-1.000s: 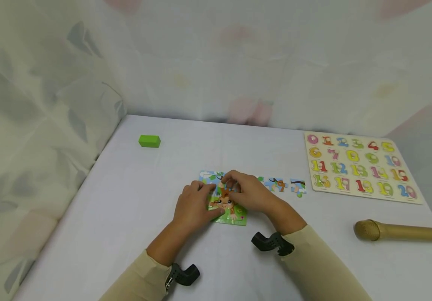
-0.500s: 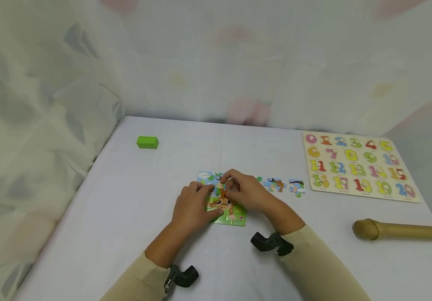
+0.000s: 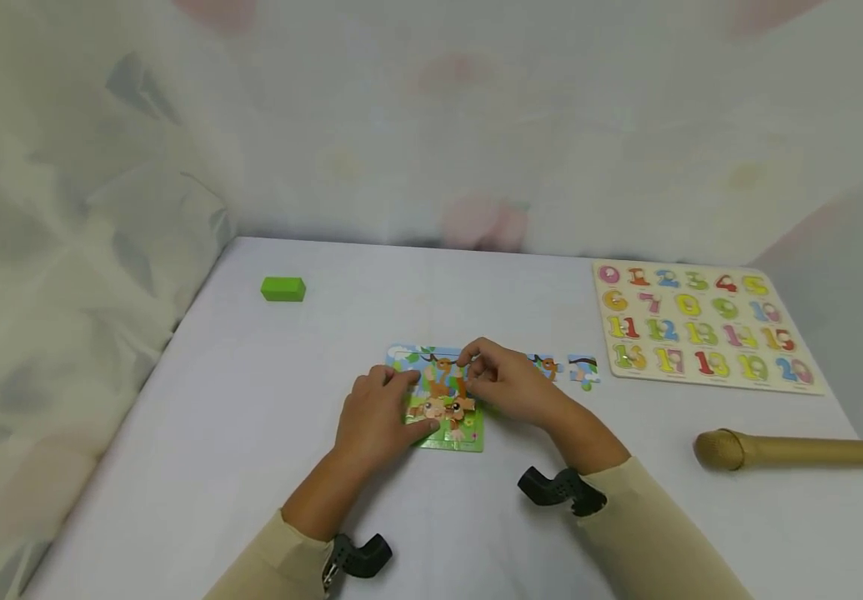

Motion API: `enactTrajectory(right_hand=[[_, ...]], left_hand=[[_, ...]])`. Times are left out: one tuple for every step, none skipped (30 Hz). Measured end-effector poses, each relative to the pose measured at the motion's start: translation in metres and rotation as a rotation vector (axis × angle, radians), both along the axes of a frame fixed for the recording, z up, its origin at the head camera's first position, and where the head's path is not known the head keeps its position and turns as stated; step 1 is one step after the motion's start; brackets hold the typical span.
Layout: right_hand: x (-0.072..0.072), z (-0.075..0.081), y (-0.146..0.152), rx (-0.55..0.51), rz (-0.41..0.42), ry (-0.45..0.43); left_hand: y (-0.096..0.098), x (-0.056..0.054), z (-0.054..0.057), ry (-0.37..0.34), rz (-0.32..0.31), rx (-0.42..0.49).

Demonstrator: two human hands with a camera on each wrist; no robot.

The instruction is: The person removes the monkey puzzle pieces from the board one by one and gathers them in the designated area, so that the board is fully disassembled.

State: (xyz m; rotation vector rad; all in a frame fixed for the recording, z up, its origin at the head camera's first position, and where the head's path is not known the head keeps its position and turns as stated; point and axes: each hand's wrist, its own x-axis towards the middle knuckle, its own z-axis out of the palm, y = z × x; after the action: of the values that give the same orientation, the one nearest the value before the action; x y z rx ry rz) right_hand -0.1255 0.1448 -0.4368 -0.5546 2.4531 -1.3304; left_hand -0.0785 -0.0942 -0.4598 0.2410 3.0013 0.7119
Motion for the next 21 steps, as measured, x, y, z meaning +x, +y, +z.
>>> enactTrajectory(right_hand=[[0.001,0.0,0.002,-0.006,-0.008,-0.005],[0.003,0.0,0.005,-0.01,-0.015,-0.007],[0.004,0.0,0.008,-0.019,-0.023,-0.015],[0.006,0.001,0.011,-0.022,-0.03,-0.018],[0.007,0.001,0.014,-0.027,-0.036,-0.019],[0.009,0.001,0.018,-0.031,-0.04,-0.021],[0.01,0.001,0.021,-0.03,-0.044,-0.019],[0.011,0.001,0.025,-0.033,-0.05,-0.021],[0.013,0.001,0.029,-0.029,-0.058,-0.019],[0.014,0.001,0.034,-0.022,-0.066,-0.014],[0.015,0.001,0.038,-0.017,-0.076,-0.01],[0.016,0.001,0.042,-0.013,-0.086,-0.011],[0.017,0.001,0.046,-0.008,-0.098,-0.011],[0.019,0.001,0.05,-0.009,-0.11,-0.016],[0.02,0.002,0.053,-0.008,-0.121,-0.02],[0.021,0.003,0.057,-0.011,-0.13,-0.025],[0.022,0.003,0.06,-0.01,-0.139,-0.031],[0.023,0.003,0.063,-0.01,-0.148,-0.039],[0.025,0.003,0.065,-0.006,-0.155,-0.043],[0.026,0.002,0.068,0.001,-0.162,-0.045],[0.027,0.001,0.071,0.01,-0.165,-0.04]], left_hand=[[0.0,0.0,0.0,0.001,0.001,0.002],[-0.001,0.0,0.0,0.001,0.002,0.003],[-0.001,0.0,0.0,0.0,0.002,0.005],[-0.001,0.0,-0.001,-0.001,0.001,0.007],[-0.001,0.0,-0.001,-0.002,0.0,0.008],[-0.001,0.0,-0.001,-0.002,-0.001,0.01],[-0.001,0.0,-0.001,-0.003,-0.001,0.011],[-0.001,0.0,-0.001,-0.004,-0.001,0.012],[-0.001,-0.001,-0.001,-0.005,-0.001,0.015],[0.0,0.0,-0.001,-0.006,0.0,0.016],[0.0,0.0,-0.002,-0.007,0.0,0.018],[0.001,-0.001,-0.002,-0.006,0.0,0.02],[0.001,-0.001,-0.002,-0.005,-0.001,0.019],[0.002,-0.001,-0.002,-0.006,-0.002,0.018],[0.002,-0.002,-0.002,-0.006,-0.002,0.019],[0.002,-0.002,-0.002,-0.007,-0.003,0.019],[0.002,-0.002,-0.002,-0.008,-0.002,0.019],[0.001,-0.002,-0.002,-0.011,-0.001,0.017],[0.001,-0.002,-0.003,-0.016,0.001,0.016],[0.0,-0.002,-0.003,-0.022,0.004,0.016],[0.0,-0.002,-0.003,-0.026,0.007,0.015]])
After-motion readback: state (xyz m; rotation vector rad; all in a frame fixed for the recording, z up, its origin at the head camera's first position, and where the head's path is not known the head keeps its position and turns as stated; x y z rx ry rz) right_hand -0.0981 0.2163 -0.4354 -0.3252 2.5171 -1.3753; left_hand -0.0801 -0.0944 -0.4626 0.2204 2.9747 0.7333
